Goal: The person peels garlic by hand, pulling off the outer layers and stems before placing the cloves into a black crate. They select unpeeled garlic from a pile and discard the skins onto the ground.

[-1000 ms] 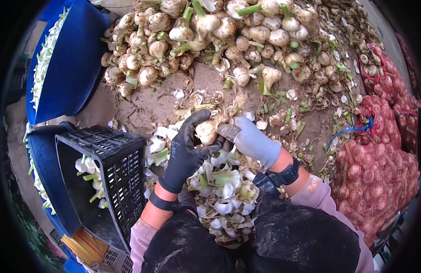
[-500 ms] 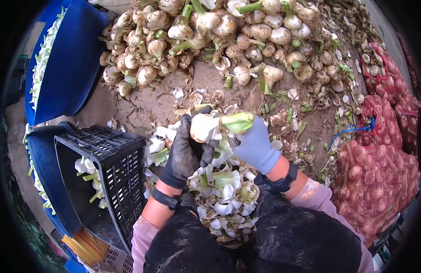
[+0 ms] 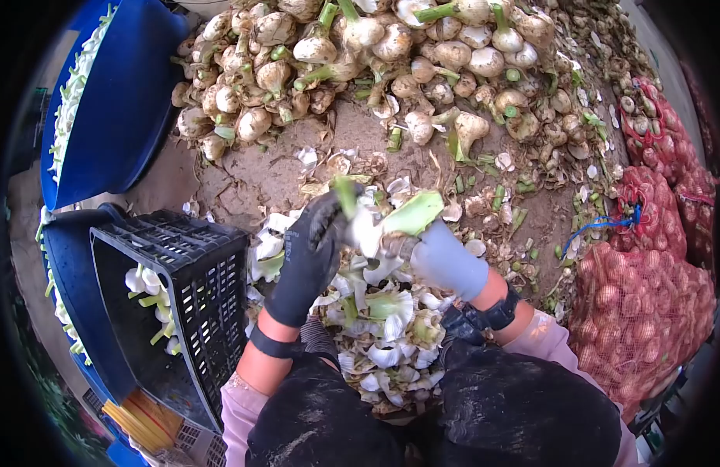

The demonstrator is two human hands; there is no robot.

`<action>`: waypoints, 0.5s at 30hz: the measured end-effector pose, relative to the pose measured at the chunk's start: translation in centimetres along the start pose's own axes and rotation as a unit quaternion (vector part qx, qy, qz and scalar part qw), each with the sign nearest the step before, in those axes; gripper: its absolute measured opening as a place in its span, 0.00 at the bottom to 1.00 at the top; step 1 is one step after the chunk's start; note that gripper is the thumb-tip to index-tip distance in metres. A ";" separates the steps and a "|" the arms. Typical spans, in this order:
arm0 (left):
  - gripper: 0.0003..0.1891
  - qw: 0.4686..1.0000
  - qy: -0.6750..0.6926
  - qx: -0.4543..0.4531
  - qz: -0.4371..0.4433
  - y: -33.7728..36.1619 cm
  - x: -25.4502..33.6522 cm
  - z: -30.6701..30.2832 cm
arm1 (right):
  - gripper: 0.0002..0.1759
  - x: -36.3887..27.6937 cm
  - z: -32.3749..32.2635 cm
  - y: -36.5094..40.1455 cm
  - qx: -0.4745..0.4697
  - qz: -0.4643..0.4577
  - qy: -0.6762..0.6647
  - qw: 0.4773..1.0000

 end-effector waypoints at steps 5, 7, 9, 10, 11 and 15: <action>0.17 0.965 0.122 -0.059 -0.223 0.4 -1.3 1.1 | 0.08 -0.9 0.5 -0.5 -0.027 -0.022 0.158 0.987; 0.15 0.949 0.151 -0.025 -0.276 1.1 -2.4 0.5 | 0.09 2.5 -0.5 -0.5 -0.047 0.108 -0.046 0.992; 0.17 0.873 0.465 0.030 -0.142 1.0 -3.1 0.2 | 0.12 5.0 -3.2 0.6 0.021 0.200 0.201 0.959; 0.19 0.863 0.487 0.053 -0.121 0.9 -2.2 -0.1 | 0.11 5.3 -2.5 1.3 -0.095 0.333 0.153 0.926; 0.19 0.865 0.484 0.060 -0.118 0.9 -2.6 -0.4 | 0.11 5.5 -1.2 2.1 -0.100 0.327 0.155 0.927; 0.18 0.746 0.641 0.145 -0.102 1.3 -6.1 -1.5 | 0.13 -3.3 7.8 5.2 -0.450 -0.008 0.073 0.890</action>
Point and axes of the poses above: each hand's wrist, its own y-axis away from the middle knuckle, its own z-axis out of the palm, x = y × z, the point moved 8 cm from there along -y, towards the middle knuckle, and after that the axes turned 14 degrees about -x, right-handed, at the moved point
